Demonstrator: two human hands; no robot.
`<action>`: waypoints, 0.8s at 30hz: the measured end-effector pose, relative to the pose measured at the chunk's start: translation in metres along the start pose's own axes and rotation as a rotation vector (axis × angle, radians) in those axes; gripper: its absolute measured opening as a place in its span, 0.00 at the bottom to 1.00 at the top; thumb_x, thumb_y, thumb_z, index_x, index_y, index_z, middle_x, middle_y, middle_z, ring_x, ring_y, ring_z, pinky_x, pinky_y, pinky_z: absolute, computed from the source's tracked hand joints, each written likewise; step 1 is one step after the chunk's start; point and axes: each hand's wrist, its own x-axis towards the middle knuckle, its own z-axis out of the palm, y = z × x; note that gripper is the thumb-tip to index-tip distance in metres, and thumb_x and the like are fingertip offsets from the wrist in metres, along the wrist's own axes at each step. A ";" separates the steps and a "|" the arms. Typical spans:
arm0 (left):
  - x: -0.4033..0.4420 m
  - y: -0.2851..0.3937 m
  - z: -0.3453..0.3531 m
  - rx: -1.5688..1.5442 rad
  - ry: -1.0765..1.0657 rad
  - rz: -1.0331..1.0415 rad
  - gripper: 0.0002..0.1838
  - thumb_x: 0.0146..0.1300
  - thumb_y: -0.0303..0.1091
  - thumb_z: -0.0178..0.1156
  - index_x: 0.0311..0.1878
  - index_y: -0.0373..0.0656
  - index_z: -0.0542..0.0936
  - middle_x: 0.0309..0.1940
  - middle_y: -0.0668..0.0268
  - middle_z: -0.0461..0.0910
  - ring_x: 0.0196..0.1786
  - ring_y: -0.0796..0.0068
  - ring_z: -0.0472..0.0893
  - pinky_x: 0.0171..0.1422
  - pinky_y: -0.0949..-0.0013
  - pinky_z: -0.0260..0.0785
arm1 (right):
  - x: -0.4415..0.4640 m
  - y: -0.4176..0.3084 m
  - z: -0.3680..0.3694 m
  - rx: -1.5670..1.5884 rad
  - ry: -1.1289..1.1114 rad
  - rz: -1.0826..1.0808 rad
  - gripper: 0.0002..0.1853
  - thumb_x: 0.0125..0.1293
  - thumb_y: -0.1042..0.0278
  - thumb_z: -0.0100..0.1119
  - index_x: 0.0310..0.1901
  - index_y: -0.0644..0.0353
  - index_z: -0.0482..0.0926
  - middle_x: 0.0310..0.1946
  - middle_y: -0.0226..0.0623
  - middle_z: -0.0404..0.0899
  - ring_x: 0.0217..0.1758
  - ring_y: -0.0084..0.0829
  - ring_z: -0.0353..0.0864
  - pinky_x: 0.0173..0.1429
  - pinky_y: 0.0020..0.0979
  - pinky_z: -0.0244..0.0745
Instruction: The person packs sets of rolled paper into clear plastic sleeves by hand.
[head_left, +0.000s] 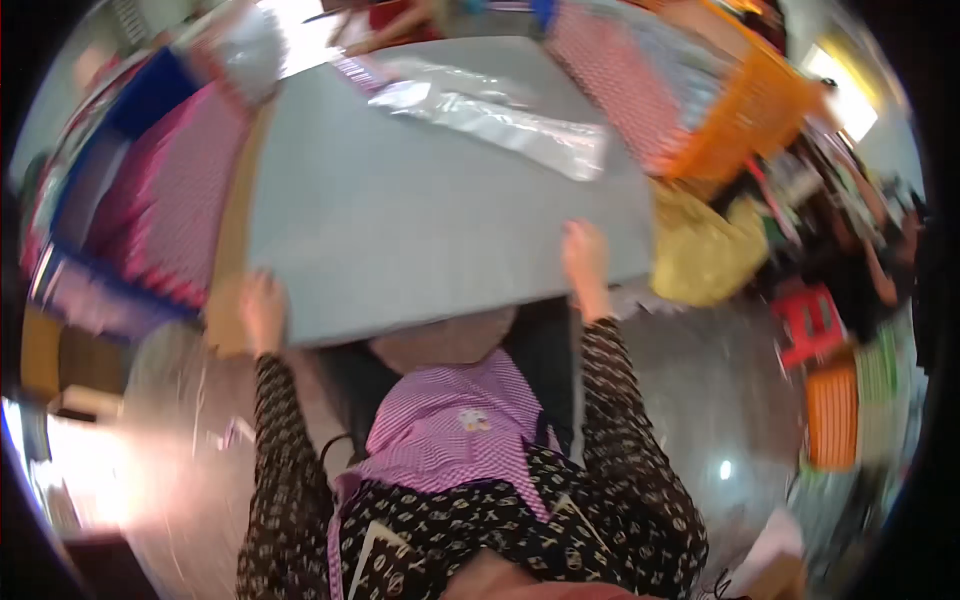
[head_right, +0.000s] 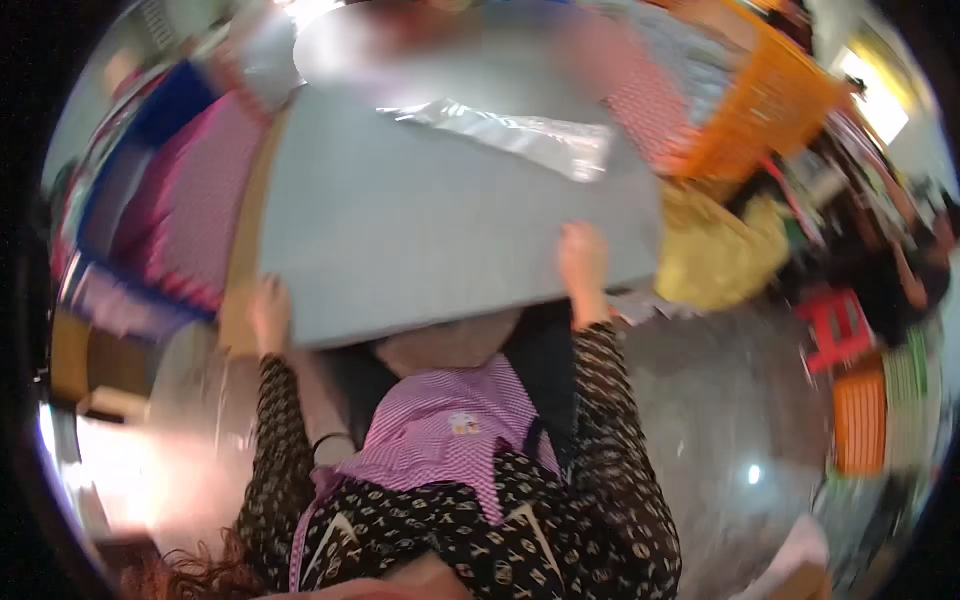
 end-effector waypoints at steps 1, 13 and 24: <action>0.001 0.005 -0.008 -0.097 -0.024 0.009 0.14 0.62 0.35 0.55 0.49 0.40 0.79 0.52 0.56 0.78 0.57 0.56 0.74 0.62 0.54 0.64 | -0.004 0.005 0.005 -0.013 0.059 -0.033 0.11 0.60 0.71 0.54 0.43 0.61 0.80 0.47 0.45 0.79 0.51 0.48 0.77 0.55 0.45 0.71; 0.173 -0.088 -0.048 -1.472 0.333 -0.893 0.23 0.66 0.48 0.51 0.59 0.47 0.68 0.53 0.61 0.74 0.57 0.65 0.72 0.53 0.59 0.64 | -0.008 0.021 0.013 -0.045 -0.086 0.056 0.14 0.63 0.67 0.52 0.48 0.57 0.79 0.53 0.41 0.77 0.59 0.41 0.73 0.60 0.44 0.66; 0.110 0.450 -0.100 -1.104 -1.170 0.562 0.35 0.68 0.47 0.53 0.73 0.44 0.53 0.32 0.59 0.82 0.37 0.72 0.83 0.45 0.69 0.73 | -0.003 -0.022 -0.005 0.077 0.020 0.074 0.12 0.56 0.68 0.59 0.42 0.58 0.81 0.47 0.42 0.78 0.53 0.44 0.76 0.55 0.47 0.68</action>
